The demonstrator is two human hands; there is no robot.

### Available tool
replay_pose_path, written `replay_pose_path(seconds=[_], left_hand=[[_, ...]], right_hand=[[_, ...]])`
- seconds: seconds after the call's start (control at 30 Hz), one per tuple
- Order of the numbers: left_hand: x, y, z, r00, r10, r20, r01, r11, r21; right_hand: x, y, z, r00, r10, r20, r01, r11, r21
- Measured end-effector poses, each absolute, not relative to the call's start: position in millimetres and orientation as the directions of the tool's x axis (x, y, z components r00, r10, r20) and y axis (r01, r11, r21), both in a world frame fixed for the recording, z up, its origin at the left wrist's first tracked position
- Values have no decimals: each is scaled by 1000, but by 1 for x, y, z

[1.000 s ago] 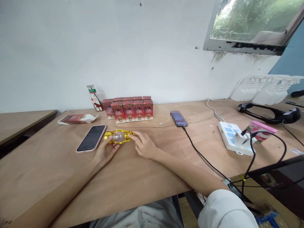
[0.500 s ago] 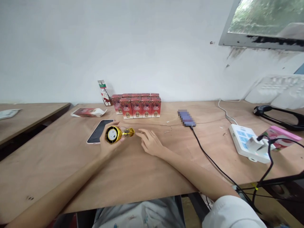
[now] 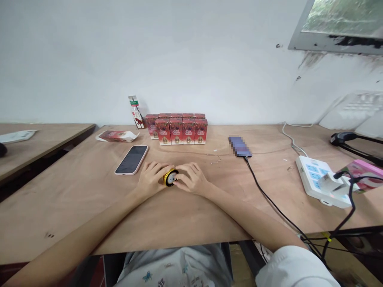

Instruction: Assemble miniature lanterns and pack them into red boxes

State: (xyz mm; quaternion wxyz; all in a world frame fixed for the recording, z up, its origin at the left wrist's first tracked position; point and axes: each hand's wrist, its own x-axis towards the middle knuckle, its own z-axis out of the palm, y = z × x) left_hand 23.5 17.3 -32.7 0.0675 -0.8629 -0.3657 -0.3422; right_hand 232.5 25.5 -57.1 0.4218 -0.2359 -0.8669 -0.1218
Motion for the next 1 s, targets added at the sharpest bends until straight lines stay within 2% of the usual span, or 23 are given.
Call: replay_pose_path(seconds=[0.1,0.23,0.43,0.53,0.73,1.0], left_hand=[[24,18,-35,514,577,635,669,-733,125],[24,18,-36,518,549,656,660,-744,101],[28,12,-37,565,415,713,754,-611,-242],[28,11,-36,597,394,699,749,-587,-308],[23,16,-35,565,478,673,781,-572,-250],[20,19,-36,531,513,674,786,-596,-166]], right_hand=[[232,24,-55,-532,302,791,473,881,-18],[229,20,-53,-509,254,823,512,857,52],[222,11,-47,-437,245,865,576,815,60],[220,11,-47,-421,260,869,568,822,29],[222,19,-55,-398,334,854,478,871,-118],[221,20,-52,-441,331,835,386,909,-156]])
